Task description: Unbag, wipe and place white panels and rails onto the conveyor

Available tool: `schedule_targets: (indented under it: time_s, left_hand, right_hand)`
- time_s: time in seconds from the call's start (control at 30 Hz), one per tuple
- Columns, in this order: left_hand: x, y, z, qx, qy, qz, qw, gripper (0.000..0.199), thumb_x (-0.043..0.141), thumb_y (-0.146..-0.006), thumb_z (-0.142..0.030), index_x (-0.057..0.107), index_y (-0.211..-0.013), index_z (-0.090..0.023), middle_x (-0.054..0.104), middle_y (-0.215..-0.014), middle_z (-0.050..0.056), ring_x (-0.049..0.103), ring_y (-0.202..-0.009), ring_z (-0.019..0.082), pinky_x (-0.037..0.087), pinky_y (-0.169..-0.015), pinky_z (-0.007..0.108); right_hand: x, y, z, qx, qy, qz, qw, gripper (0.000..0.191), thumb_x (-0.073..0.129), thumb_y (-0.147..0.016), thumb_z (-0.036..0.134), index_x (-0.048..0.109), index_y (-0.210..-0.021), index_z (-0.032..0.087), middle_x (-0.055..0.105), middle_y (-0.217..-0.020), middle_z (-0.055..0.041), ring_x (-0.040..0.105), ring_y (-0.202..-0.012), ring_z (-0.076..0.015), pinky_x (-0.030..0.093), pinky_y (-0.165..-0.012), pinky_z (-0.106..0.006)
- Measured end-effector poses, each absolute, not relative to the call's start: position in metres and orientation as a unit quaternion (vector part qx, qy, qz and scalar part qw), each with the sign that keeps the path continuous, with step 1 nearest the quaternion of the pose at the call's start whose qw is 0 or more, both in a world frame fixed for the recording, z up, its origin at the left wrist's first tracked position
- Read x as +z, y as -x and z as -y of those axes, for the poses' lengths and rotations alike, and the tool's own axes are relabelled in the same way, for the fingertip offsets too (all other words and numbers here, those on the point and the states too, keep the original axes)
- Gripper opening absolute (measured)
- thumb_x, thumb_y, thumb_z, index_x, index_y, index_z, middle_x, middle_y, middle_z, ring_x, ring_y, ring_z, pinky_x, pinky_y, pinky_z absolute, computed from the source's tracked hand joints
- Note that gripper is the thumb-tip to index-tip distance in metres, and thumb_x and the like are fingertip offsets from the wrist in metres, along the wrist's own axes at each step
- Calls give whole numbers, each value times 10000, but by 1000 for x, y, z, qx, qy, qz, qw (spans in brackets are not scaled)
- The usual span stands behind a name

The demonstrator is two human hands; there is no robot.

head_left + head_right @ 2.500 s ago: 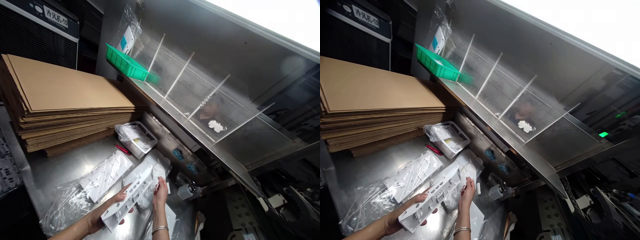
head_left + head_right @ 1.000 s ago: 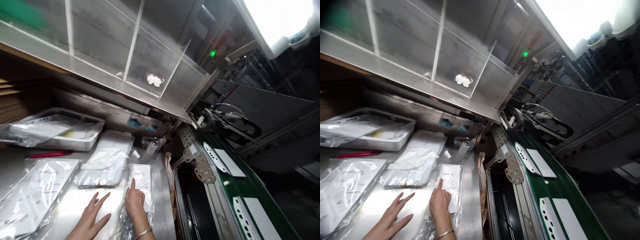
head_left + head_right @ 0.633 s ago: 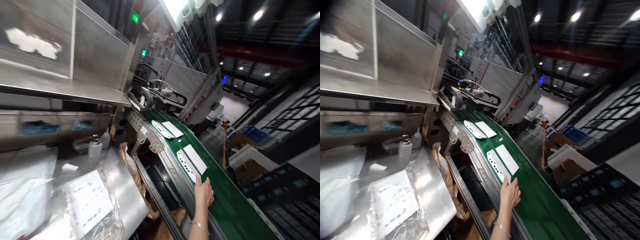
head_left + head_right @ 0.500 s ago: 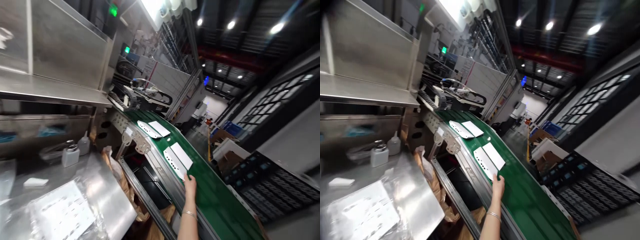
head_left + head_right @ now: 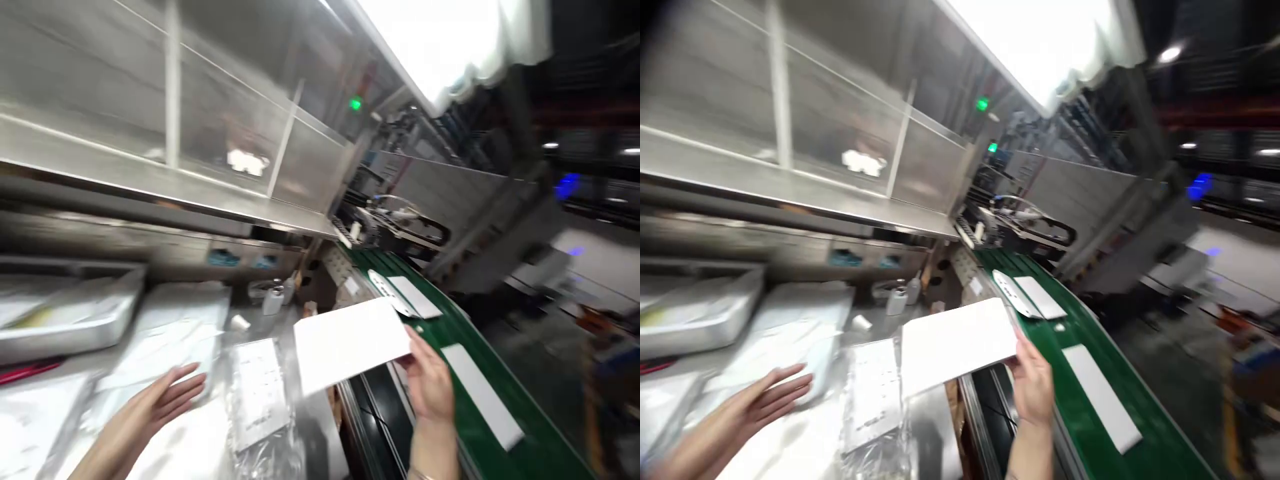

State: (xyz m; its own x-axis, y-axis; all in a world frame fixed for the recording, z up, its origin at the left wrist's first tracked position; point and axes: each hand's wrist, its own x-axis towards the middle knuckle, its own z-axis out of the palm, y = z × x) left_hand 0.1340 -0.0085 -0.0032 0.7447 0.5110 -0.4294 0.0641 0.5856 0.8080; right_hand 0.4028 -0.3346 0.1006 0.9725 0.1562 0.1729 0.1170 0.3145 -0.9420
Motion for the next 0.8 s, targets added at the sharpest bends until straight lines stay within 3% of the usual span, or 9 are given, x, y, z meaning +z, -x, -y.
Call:
schedule_targets:
  time_s: [0.13, 0.27, 0.5, 0.7, 0.8]
  left_hand:
    - [40, -120, 32, 70, -315, -210, 923, 651, 447, -812, -583, 469, -1275, -125, 667, -1093, 146, 610, -1012, 312, 481, -851, 387]
    - [47, -102, 52, 138, -217, -230, 939, 587, 515, -804, -533, 507, -1242, -142, 716, -947, 129, 676, -813, 289, 508, -649, 341]
    - [30, -67, 56, 290, -173, -300, 892, 555, 535, -802, -510, 533, -1200, -124, 714, -913, 144, 677, -791, 288, 505, -607, 327]
    - [30, -68, 53, 265, -147, -321, 897, 610, 536, -780, -551, 520, -1219, -128, 705, -948, 149, 672, -806, 312, 516, -621, 355]
    - [27, -73, 51, 272, -141, -311, 900, 584, 544, -786, -534, 533, -1201, -124, 703, -967, 138, 668, -833, 297, 518, -670, 347]
  right_hand:
    - [70, -354, 182, 347, 553, 250, 715, 331, 690, -681, 362, 695, -943, 159, 696, -812, -58, 577, -630, -133, 442, -546, -225]
    - [37, -307, 103, 474, 522, 302, 642, 337, 663, -706, 399, 696, -923, 143, 650, -689, -33, 484, -529, -111, 352, -457, -215]
    - [7, -274, 56, 570, 474, 265, 617, 362, 722, -661, 384, 692, -932, 145, 669, -761, -46, 545, -634, -138, 409, -558, -230]
    - [-4, -266, 48, 571, 473, 258, 619, 312, 700, -683, 405, 701, -904, 185, 671, -741, -12, 553, -630, -124, 411, -565, -220]
    - [-10, -273, 48, 550, 500, 269, 613, 390, 604, -760, 461, 658, -1023, 178, 679, -862, -52, 597, -739, -168, 455, -631, -263]
